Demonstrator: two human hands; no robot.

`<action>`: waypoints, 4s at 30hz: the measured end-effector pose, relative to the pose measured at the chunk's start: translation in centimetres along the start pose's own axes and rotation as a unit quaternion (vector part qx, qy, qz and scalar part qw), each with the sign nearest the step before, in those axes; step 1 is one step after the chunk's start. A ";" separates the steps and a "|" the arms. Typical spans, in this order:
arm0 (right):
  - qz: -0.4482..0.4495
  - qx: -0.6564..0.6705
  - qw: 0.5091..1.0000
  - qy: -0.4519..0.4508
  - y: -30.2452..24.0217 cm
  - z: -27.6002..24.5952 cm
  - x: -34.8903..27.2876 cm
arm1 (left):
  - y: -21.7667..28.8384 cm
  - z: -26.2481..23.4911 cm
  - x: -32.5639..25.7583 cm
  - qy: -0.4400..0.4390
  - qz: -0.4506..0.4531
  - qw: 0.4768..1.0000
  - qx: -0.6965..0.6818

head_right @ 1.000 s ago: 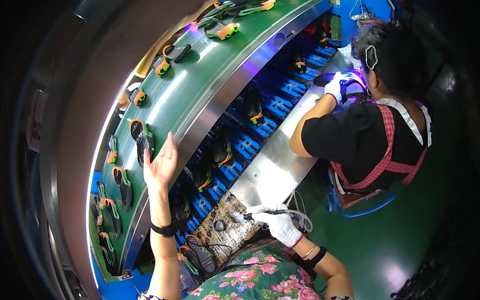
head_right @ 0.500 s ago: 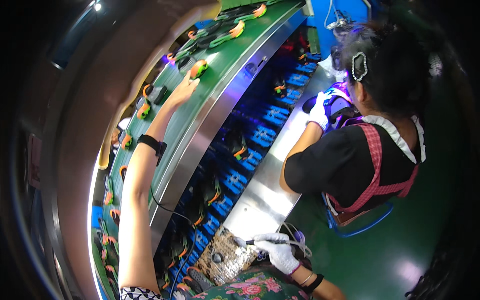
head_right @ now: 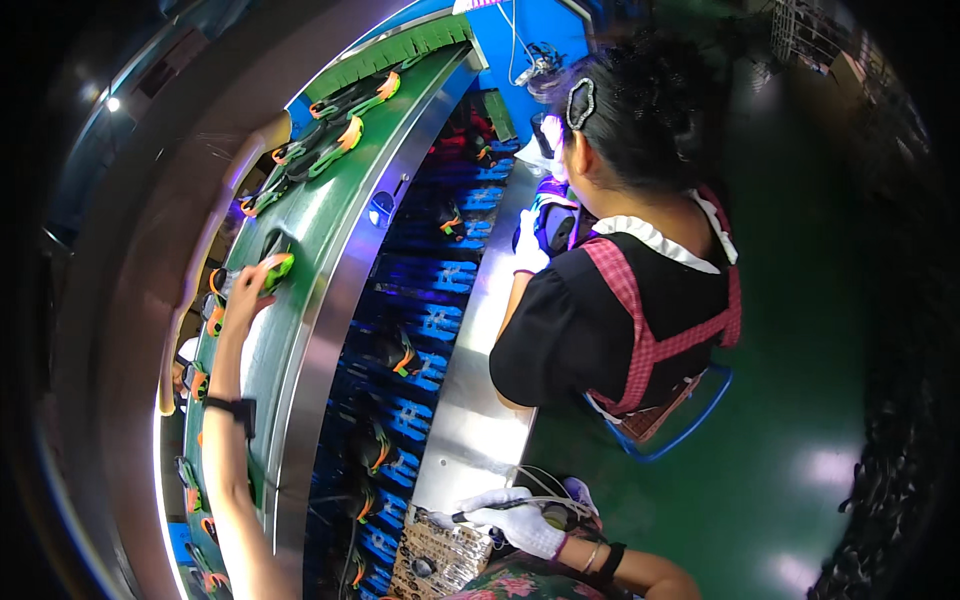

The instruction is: Brushing and wiping the sole of a shoe on an assembly line.

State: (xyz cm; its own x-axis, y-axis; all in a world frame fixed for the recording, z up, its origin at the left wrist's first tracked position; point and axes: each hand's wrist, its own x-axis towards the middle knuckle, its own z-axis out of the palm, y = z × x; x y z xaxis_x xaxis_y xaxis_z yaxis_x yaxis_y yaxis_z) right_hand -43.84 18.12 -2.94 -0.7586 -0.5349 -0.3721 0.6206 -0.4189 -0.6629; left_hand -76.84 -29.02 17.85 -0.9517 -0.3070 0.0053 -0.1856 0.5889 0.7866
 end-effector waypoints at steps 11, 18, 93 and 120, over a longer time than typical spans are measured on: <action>0.033 0.010 0.996 -0.077 -0.7 0.2 -0.8 | -7.1 -4.3 -37.7 0.306 -0.033 0.903 -0.300; 0.008 0.034 0.999 -0.041 -1.6 1.1 -1.4 | -3.8 7.0 -44.9 0.306 -0.067 0.859 -0.404; -0.386 -0.371 0.777 -0.331 -4.1 14.5 0.4 | -15.4 19.1 -56.3 0.063 -0.143 0.466 -0.871; -0.313 -0.327 0.818 -0.356 -3.2 11.7 -1.1 | -9.3 15.7 -50.1 -0.019 -0.041 0.636 -0.770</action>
State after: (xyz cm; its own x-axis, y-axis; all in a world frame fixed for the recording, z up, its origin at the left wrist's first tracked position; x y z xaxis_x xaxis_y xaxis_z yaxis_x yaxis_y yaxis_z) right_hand -42.66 11.41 7.17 -0.4353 -0.7547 0.4909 -0.2600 -0.4167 -0.8711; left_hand -31.29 -7.39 0.60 -0.9650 -0.2535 -0.0669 0.1967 -0.8687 0.4546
